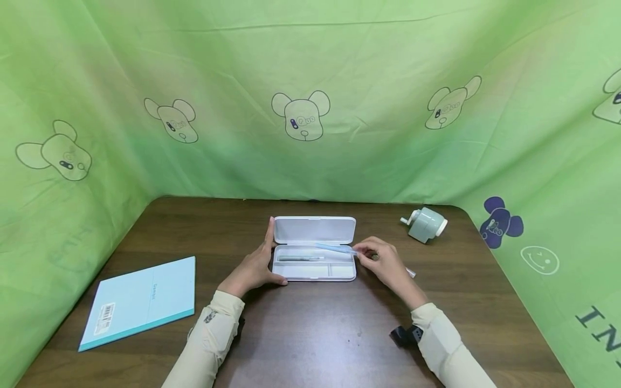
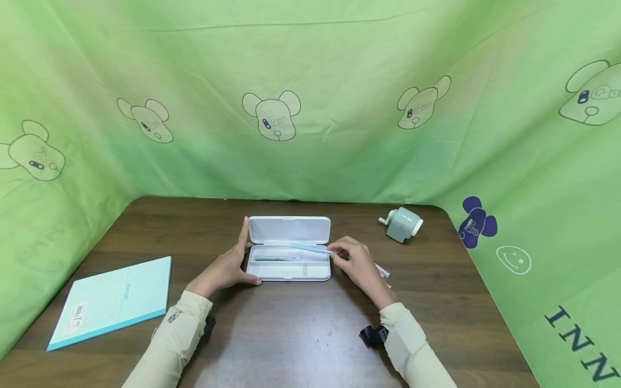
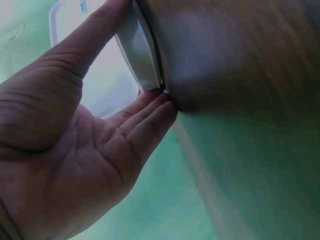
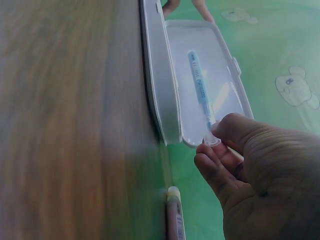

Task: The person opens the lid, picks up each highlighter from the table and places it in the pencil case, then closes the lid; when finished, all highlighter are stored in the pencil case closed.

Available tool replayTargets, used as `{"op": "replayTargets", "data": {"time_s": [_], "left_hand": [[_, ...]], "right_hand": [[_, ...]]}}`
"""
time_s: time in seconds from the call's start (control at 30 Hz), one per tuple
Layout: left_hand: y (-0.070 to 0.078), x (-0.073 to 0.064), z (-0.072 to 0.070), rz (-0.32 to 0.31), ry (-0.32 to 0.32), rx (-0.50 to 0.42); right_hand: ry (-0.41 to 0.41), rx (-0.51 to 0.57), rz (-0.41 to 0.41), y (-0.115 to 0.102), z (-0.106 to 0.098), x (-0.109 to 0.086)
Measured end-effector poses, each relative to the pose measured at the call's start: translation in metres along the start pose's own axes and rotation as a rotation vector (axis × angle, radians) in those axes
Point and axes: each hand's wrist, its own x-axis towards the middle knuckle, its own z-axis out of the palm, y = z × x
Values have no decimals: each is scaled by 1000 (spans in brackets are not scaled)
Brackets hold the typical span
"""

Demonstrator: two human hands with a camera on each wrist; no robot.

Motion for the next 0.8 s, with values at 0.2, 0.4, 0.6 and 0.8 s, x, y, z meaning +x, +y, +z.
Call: {"op": "replayTargets", "data": {"time_s": [0.2, 0.4, 0.6, 0.8], "left_hand": [[0, 0, 2, 15, 10, 22], [23, -8, -8, -63, -28, 0], [-13, 3, 7, 2, 5, 23], [4, -2, -1, -24, -17, -14]], "right_hand": [[-11, 8, -6, -4, 8, 4], [-41, 22, 8, -10, 18, 9], [-45, 26, -19, -13, 27, 13], [-54, 34, -8, -14, 32, 15]]}}
